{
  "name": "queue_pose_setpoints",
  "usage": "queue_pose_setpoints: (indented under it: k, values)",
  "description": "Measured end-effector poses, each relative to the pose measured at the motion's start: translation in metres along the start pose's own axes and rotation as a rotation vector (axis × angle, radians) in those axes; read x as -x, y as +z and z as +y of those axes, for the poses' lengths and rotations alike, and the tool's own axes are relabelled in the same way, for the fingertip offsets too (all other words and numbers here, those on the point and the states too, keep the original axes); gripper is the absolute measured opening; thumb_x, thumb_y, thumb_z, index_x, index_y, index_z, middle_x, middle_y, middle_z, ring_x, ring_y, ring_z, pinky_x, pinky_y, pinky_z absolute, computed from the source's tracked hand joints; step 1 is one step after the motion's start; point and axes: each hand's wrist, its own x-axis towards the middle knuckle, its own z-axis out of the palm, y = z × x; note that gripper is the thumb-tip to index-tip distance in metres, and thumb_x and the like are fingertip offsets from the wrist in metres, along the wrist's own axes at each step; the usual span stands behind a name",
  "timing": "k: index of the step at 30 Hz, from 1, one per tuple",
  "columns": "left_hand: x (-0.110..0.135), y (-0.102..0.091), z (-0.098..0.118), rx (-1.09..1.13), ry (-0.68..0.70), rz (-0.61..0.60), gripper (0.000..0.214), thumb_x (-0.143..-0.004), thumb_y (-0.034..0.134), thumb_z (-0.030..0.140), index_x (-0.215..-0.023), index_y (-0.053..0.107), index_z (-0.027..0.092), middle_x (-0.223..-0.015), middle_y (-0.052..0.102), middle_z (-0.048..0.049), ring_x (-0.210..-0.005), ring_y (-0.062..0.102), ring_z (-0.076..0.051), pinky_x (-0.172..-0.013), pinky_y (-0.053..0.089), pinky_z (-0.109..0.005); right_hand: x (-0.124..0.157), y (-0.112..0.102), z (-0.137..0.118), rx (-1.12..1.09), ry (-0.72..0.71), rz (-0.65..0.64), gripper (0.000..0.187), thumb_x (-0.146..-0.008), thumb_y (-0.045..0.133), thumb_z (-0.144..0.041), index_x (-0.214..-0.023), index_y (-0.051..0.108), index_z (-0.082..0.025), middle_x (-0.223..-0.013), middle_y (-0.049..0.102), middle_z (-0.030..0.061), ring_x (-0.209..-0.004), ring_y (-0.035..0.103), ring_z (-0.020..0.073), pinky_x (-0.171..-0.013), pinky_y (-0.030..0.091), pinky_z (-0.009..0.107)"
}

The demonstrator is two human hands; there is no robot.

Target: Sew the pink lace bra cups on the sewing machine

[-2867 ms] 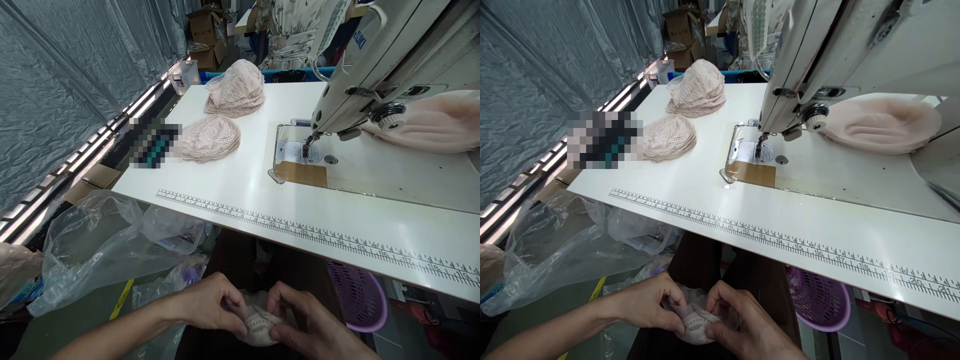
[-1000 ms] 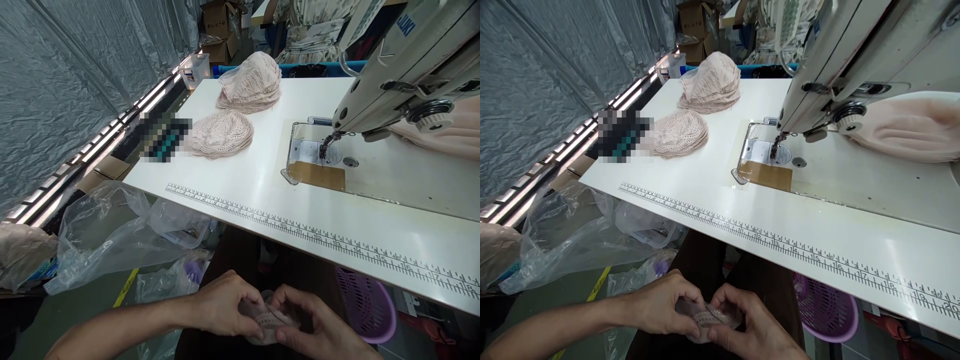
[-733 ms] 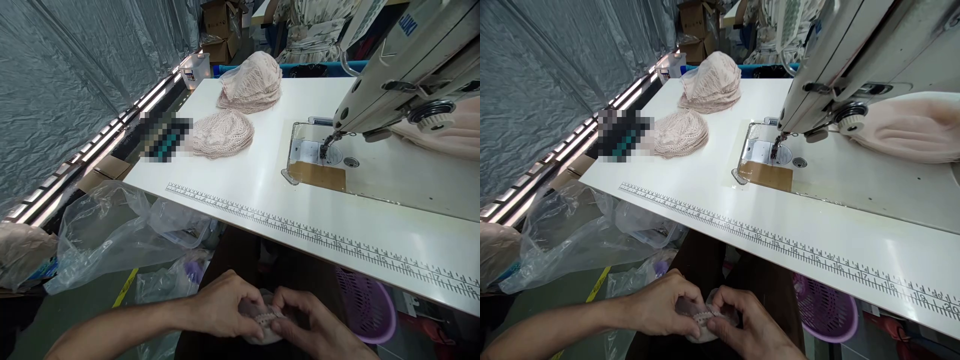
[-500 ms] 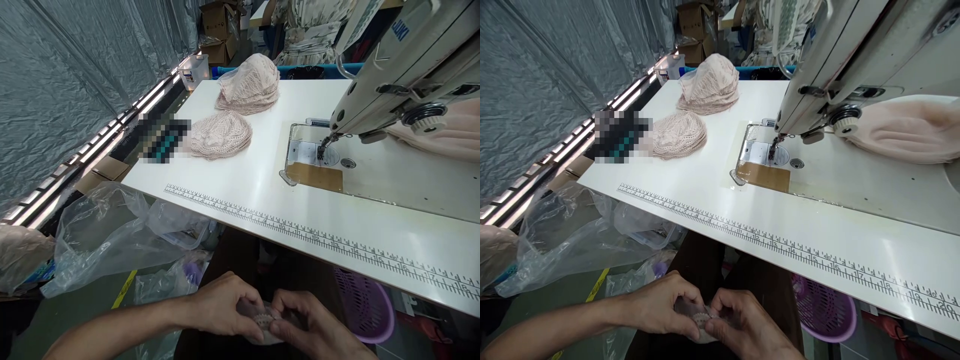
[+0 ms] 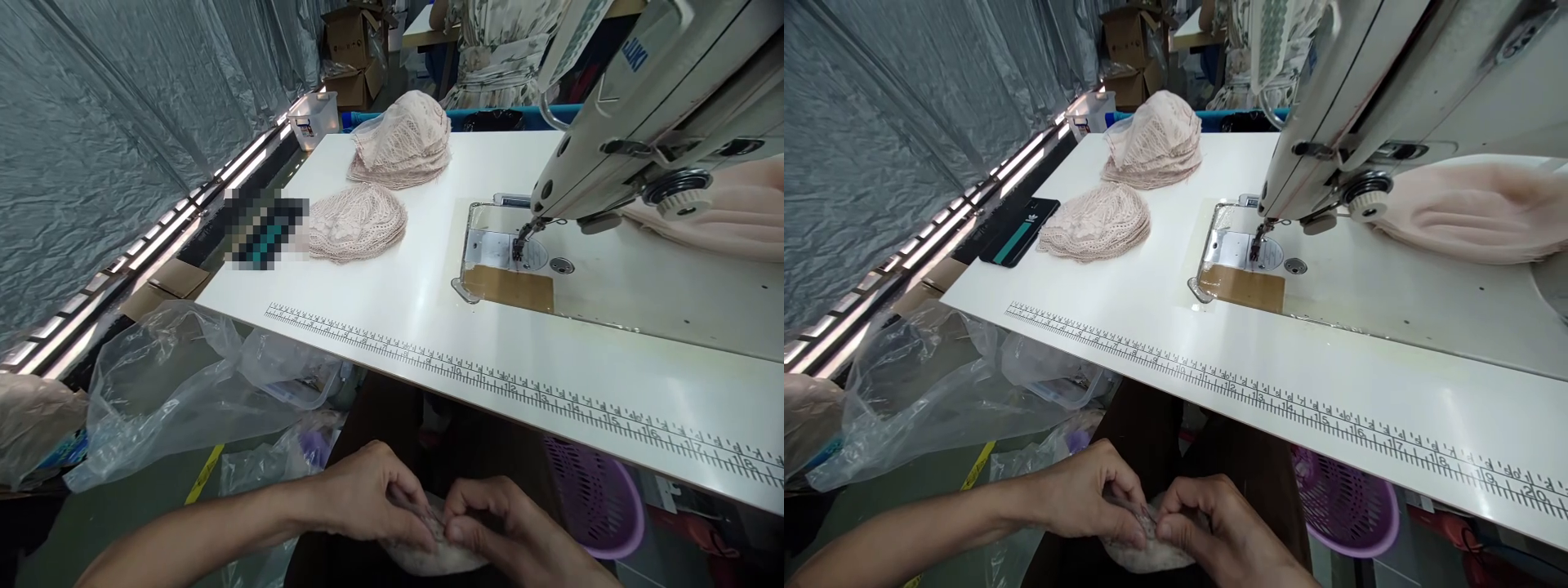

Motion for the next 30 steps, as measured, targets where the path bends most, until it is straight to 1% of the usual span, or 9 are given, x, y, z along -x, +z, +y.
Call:
queue_pose_setpoints:
  k: [3, 5, 7, 10, 13, 16, 22, 26, 30]
  values:
    - [0.001, 0.0, -0.003, 0.031, -0.061, 0.001, 0.037, -0.065, 0.08, 0.044, -0.087, 0.077, 0.013, -0.076, 0.074, -0.0055, -0.073, 0.068, -0.019, -0.06, 0.046, -0.02, 0.004, -0.004, 0.0, -0.079, -0.039, -0.029, 0.045, -0.089, 0.047, -0.059, -0.073, 0.062, -0.019, -0.065, 0.046, -0.0027, -0.066, 0.044, 0.0141, -0.063, 0.036, 0.024]
    - [0.001, 0.0, -0.004, 0.045, -0.089, 0.001, 0.039, -0.063, 0.081, 0.044, -0.087, 0.077, 0.013, -0.077, 0.074, -0.0059, -0.073, 0.068, -0.02, -0.06, 0.047, -0.02, 0.01, -0.005, 0.001, -0.065, -0.017, 0.013, 0.042, -0.088, 0.05, -0.059, -0.077, 0.065, -0.021, -0.071, 0.052, -0.0017, -0.072, 0.048, 0.0157, -0.069, 0.039, 0.025]
    - [0.001, 0.0, -0.004, 0.034, -0.088, 0.002, 0.038, -0.064, 0.08, 0.044, -0.087, 0.077, 0.013, -0.078, 0.074, -0.0061, -0.073, 0.068, -0.02, -0.06, 0.047, -0.02, 0.014, -0.004, 0.001, -0.061, 0.052, 0.078, 0.033, -0.078, 0.065, -0.057, -0.081, 0.069, -0.025, -0.081, 0.059, -0.0008, -0.082, 0.052, 0.0188, -0.075, 0.041, 0.025]
    - [0.001, -0.001, -0.002, -0.028, -0.06, 0.019, 0.034, -0.067, 0.077, 0.04, -0.088, 0.077, 0.013, -0.079, 0.075, -0.0054, -0.074, 0.067, -0.019, -0.061, 0.046, -0.019, 0.015, 0.001, 0.0, -0.037, 0.13, 0.142, 0.027, -0.062, 0.082, -0.042, -0.08, 0.07, -0.027, -0.087, 0.063, -0.0014, -0.087, 0.055, 0.0209, -0.078, 0.042, 0.025]
    - [0.003, -0.001, 0.0, -0.078, -0.04, 0.038, 0.031, -0.069, 0.076, 0.039, -0.088, 0.077, 0.015, -0.078, 0.075, -0.0037, -0.075, 0.067, -0.018, -0.062, 0.046, -0.018, 0.013, 0.005, -0.001, 0.027, 0.095, 0.172, 0.014, -0.071, 0.074, -0.038, -0.074, 0.069, -0.025, -0.078, 0.062, -0.0017, -0.083, 0.055, 0.0198, -0.077, 0.042, 0.025]
    - [0.004, 0.0, 0.001, -0.055, -0.037, 0.031, 0.032, -0.069, 0.077, 0.041, -0.087, 0.078, 0.015, -0.078, 0.074, -0.0036, -0.075, 0.067, -0.018, -0.062, 0.046, -0.018, 0.012, 0.006, -0.002, 0.041, 0.038, 0.179, 0.02, -0.078, 0.067, -0.044, -0.072, 0.069, -0.025, -0.075, 0.063, -0.0012, -0.08, 0.055, 0.0197, -0.078, 0.042, 0.027]
    - [0.003, 0.002, 0.001, 0.035, -0.1, 0.016, 0.035, -0.062, 0.081, 0.044, -0.084, 0.078, 0.016, -0.072, 0.073, -0.0024, -0.069, 0.066, -0.017, -0.06, 0.046, -0.02, 0.015, 0.003, -0.001, 0.038, 0.033, 0.182, 0.026, -0.079, 0.065, -0.05, -0.071, 0.069, -0.025, -0.075, 0.065, -0.0004, -0.082, 0.057, 0.0214, -0.078, 0.044, 0.028]
    - [0.002, 0.003, 0.001, 0.036, -0.115, 0.022, 0.036, -0.062, 0.08, 0.045, -0.084, 0.077, 0.016, -0.073, 0.073, -0.0029, -0.07, 0.065, -0.017, -0.06, 0.047, -0.02, 0.014, 0.004, 0.0, 0.036, 0.013, 0.163, 0.031, -0.082, 0.061, -0.05, -0.068, 0.067, -0.023, -0.071, 0.064, -0.0011, -0.076, 0.056, 0.019, -0.074, 0.043, 0.026]
    - [0.002, 0.003, 0.001, 0.024, -0.098, 0.038, 0.033, -0.064, 0.079, 0.042, -0.082, 0.077, 0.015, -0.07, 0.071, -0.0019, -0.065, 0.063, -0.015, -0.058, 0.045, -0.018, 0.016, 0.005, 0.002, 0.031, 0.037, 0.176, 0.026, -0.081, 0.062, -0.046, -0.07, 0.068, -0.023, -0.073, 0.063, -0.0012, -0.079, 0.057, 0.0195, -0.074, 0.042, 0.025]
